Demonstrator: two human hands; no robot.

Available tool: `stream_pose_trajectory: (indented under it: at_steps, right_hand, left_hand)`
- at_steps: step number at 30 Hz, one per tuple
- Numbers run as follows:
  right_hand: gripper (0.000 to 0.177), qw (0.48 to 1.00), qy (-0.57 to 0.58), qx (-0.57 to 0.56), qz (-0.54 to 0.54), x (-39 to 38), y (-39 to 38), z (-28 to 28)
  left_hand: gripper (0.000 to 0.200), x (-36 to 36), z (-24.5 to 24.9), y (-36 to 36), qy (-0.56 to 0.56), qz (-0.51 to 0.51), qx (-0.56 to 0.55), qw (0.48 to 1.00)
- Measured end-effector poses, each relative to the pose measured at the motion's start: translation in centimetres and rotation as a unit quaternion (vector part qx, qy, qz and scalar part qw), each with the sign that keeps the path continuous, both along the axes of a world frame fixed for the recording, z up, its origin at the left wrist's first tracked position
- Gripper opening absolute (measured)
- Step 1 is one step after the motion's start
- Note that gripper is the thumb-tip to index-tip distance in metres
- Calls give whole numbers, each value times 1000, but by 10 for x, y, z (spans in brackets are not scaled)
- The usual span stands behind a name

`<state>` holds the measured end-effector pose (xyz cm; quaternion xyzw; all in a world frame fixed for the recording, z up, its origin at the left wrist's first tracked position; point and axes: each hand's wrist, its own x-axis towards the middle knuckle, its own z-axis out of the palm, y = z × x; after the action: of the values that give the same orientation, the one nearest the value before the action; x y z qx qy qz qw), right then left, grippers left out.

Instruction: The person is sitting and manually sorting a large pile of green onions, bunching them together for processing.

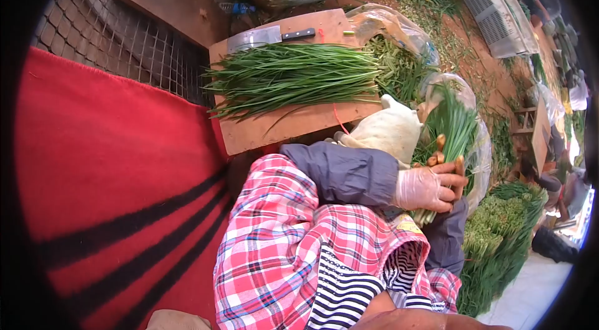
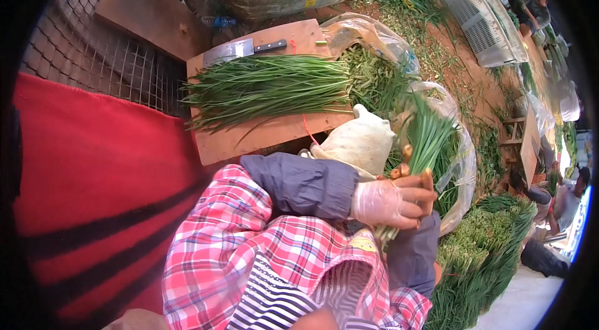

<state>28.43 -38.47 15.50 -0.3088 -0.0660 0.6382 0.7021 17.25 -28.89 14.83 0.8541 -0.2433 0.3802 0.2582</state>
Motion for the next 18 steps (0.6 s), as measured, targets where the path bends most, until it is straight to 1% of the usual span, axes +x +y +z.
stream_pose_trajectory:
  at_steps: [1,3,4,5,7,8,9,10,11,12,13,14,16,17,18]
  right_hand:
    - [49,1000,-24,-6,-2,0,18,1]
    - [48,994,-105,-27,-3,12,57,4]
    - [46,977,-208,-50,12,17,76,8]
    - [44,948,-308,-71,28,19,97,15]
    - [37,901,-420,-86,63,16,130,47]
    - [36,842,-520,-106,90,7,150,53]
    - [36,772,-613,-124,116,-3,169,58]
    - [37,691,-695,-139,140,-10,187,59]
    - [39,652,-745,-50,133,-16,204,48]
    - [41,606,-785,41,123,-23,220,32]
    - [44,569,-810,65,130,-36,236,19]
    - [47,536,-828,89,138,-38,240,15]
    - [71,380,-896,82,215,-55,268,-22]
    - [77,344,-893,59,285,-66,278,-39]
    - [84,307,-883,33,354,-72,284,-57]
  left_hand:
    - [48,-13,7,11,-35,42,7,998]
    - [47,-47,3,39,-37,98,-10,994]
    - [46,-58,1,52,-37,128,-16,991]
    - [48,-62,-22,68,40,148,-140,978]
    - [49,-79,-33,103,163,309,-173,921]
    - [49,-110,-37,134,199,436,-81,874]
    - [50,-126,-68,153,228,534,-51,813]
    - [49,-145,-88,161,284,604,-39,744]
    - [51,-164,-102,170,314,631,-68,707]
    - [52,-180,-112,172,335,647,-87,680]
    - [53,-192,-120,171,357,650,-88,665]
    - [54,-189,-107,154,384,643,-102,655]
    - [56,-194,-109,146,367,632,-108,674]
    - [58,-195,-111,141,366,637,-103,671]
    - [55,-197,-112,138,358,640,-78,675]
